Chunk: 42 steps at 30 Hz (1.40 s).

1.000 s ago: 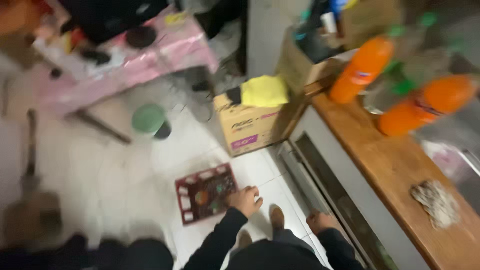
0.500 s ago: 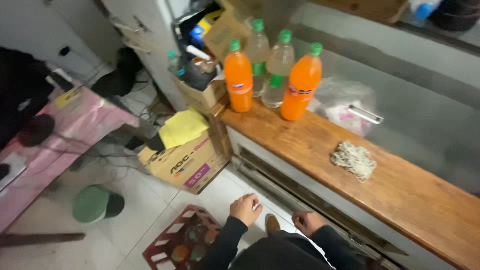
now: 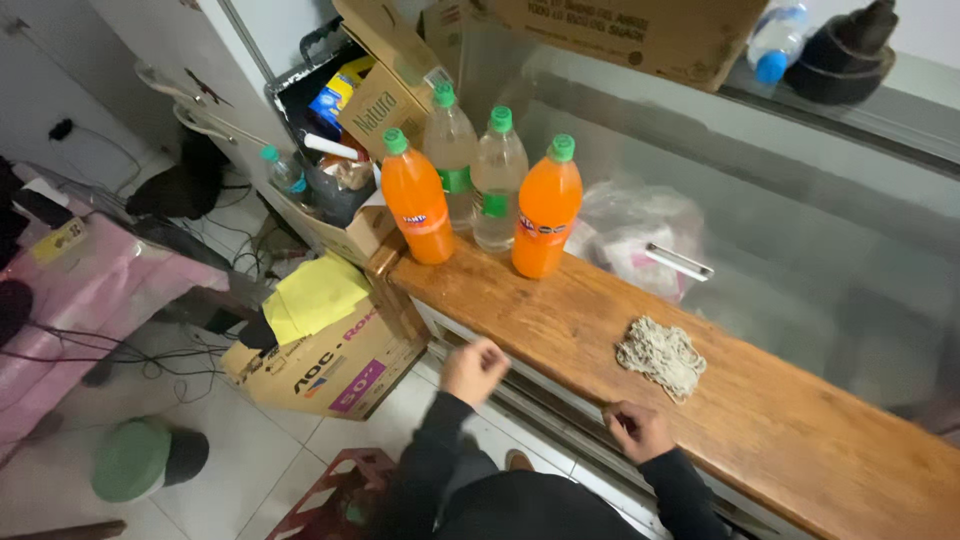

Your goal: The person picks up plastic bottles from a wooden counter and places them into a red plastic crate on the floor, then picks up the full crate.

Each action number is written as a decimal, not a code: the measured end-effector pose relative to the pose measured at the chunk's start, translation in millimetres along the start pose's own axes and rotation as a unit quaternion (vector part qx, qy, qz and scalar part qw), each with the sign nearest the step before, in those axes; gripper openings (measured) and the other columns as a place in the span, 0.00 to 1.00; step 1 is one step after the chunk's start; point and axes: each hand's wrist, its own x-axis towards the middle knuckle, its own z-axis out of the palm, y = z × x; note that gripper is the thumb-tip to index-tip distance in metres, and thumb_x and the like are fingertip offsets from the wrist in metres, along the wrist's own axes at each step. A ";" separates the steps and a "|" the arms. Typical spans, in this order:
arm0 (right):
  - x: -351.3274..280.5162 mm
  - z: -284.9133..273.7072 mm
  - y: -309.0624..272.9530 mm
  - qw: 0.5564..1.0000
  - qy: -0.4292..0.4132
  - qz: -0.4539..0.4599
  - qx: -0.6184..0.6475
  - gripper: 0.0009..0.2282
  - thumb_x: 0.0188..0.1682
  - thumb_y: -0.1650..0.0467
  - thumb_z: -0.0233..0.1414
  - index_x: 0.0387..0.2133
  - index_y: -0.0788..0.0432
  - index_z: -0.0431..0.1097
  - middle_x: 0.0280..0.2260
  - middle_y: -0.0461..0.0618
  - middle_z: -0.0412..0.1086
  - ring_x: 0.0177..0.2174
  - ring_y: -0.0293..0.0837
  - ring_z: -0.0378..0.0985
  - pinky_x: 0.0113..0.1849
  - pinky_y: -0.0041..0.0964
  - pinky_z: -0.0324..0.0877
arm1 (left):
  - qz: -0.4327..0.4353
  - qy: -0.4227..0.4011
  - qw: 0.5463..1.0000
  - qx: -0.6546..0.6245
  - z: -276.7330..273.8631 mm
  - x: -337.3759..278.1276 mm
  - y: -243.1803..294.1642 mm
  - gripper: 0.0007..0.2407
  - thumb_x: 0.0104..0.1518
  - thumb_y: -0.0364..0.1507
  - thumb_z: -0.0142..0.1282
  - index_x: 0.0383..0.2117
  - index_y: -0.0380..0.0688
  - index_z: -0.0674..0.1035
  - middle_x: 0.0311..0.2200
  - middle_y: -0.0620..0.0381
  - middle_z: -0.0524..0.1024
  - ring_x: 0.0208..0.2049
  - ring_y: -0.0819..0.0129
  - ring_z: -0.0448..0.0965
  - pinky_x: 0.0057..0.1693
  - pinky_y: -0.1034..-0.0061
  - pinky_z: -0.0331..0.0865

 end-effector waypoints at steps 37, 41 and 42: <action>213.2 161.0 -98.6 0.995 -0.025 0.100 0.006 0.13 0.60 0.65 0.55 0.55 0.46 0.81 0.38 0.40 0.88 0.27 0.42 0.86 0.34 0.37 0.79 | 0.360 0.070 0.929 -0.054 -305.4 294.1 37.3 0.17 0.60 0.37 0.76 0.35 0.46 0.74 0.37 0.55 0.71 0.38 0.56 0.75 0.43 0.59 0.69; 219.3 160.7 -90.3 0.987 0.020 0.144 0.062 0.14 0.59 0.67 0.57 0.57 0.47 0.81 0.49 0.44 0.90 0.38 0.44 0.94 0.41 0.40 0.87 | 0.376 0.078 0.922 -0.050 -303.0 297.1 39.3 0.14 0.62 0.35 0.70 0.32 0.47 0.72 0.32 0.57 0.70 0.33 0.58 0.70 0.40 0.61 0.64; 219.6 159.9 -84.3 0.979 0.041 0.178 0.096 0.13 0.59 0.68 0.58 0.56 0.48 0.81 0.48 0.48 0.90 0.42 0.45 0.95 0.44 0.41 0.89 | 0.387 0.092 0.916 -0.049 -301.3 297.7 39.6 0.13 0.61 0.34 0.68 0.31 0.47 0.73 0.29 0.57 0.71 0.33 0.58 0.69 0.40 0.62 0.64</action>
